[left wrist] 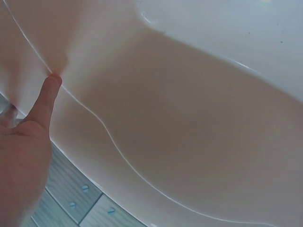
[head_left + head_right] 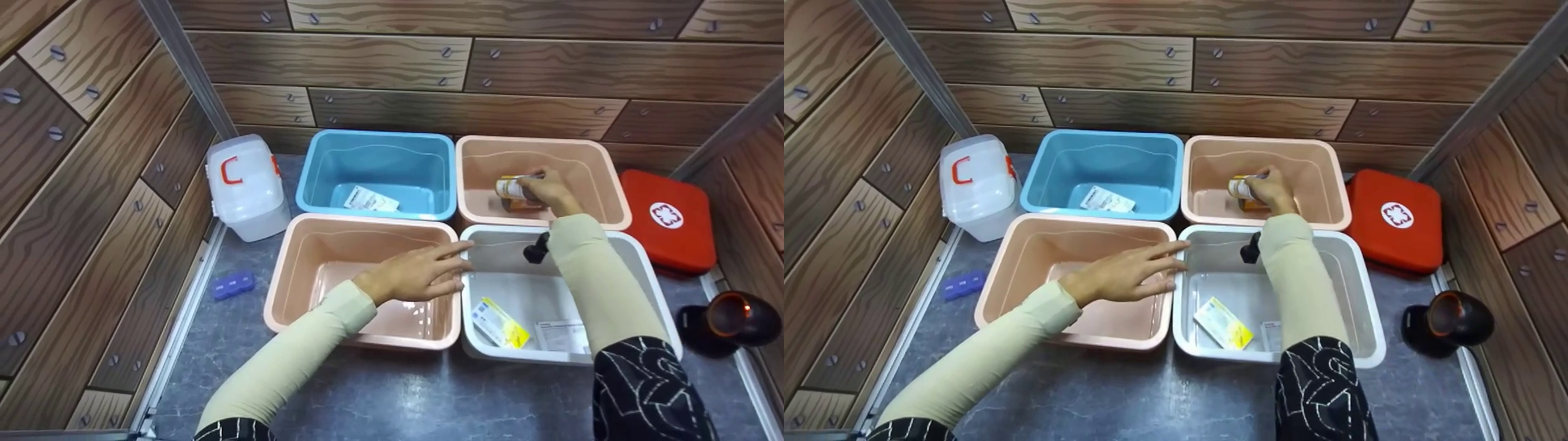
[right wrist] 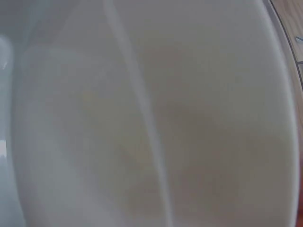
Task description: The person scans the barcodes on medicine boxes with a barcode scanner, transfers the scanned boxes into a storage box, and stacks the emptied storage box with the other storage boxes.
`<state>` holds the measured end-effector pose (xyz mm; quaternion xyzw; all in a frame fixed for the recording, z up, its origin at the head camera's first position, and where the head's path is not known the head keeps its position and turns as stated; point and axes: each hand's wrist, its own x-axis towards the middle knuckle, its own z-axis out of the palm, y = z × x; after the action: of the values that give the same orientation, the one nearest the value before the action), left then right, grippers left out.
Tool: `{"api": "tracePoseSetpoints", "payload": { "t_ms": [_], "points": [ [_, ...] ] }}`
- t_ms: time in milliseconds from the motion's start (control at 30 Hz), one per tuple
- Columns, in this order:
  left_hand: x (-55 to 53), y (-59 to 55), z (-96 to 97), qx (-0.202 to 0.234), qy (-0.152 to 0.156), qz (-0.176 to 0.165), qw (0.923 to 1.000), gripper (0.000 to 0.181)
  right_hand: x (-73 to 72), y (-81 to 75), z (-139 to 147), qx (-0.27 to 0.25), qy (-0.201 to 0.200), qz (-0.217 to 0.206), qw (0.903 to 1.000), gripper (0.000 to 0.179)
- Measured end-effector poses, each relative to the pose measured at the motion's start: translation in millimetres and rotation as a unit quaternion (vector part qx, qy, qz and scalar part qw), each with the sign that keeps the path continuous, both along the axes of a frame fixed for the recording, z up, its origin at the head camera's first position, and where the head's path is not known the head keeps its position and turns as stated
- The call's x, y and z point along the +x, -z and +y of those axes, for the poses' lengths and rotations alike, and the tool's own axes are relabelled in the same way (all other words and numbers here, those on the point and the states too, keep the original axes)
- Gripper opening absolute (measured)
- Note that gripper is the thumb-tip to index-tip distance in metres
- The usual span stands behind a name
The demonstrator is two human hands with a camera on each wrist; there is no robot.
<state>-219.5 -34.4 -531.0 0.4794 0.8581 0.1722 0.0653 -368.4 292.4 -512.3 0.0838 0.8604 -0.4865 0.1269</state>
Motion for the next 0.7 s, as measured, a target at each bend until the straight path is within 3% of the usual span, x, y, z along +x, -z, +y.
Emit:
{"api": "tracePoseSetpoints", "payload": {
  "t_ms": [133, 267, 400, 500, 633, 700],
  "points": [
    [-0.2, -0.1, 1.0, -0.005, 0.002, -0.002, 1.0000, 0.050, -1.6, 6.1, -4.0, -0.055, 0.016, -0.012, 0.9983, 0.064],
    [-0.5, -0.5, 1.6, -0.003, 0.003, -0.006, 1.0000, 0.051, -5.7, 9.6, -5.1, -0.115, 0.041, 0.031, 0.9920, 0.072],
    [-0.4, 0.3, 2.3, -0.003, 0.004, -0.009, 0.9999, 0.051, -4.0, 6.5, -2.3, -0.055, 0.016, 0.116, 0.9916, 0.070],
    [-0.3, 0.8, 2.6, 0.000, 0.005, -0.013, 0.9999, 0.051, 9.3, 0.6, 1.0, -0.003, -0.027, 0.174, 0.9844, 0.068],
    [-0.4, 0.5, 1.6, 0.001, 0.006, -0.011, 0.9999, 0.051, 39.3, -10.4, 3.3, 0.015, -0.090, 0.227, 0.9695, 0.055],
    [-0.4, 0.1, 0.3, 0.000, 0.004, -0.009, 0.9999, 0.051, 56.8, -17.5, 2.9, 0.011, -0.136, 0.234, 0.9627, 0.042]
  ]
}}
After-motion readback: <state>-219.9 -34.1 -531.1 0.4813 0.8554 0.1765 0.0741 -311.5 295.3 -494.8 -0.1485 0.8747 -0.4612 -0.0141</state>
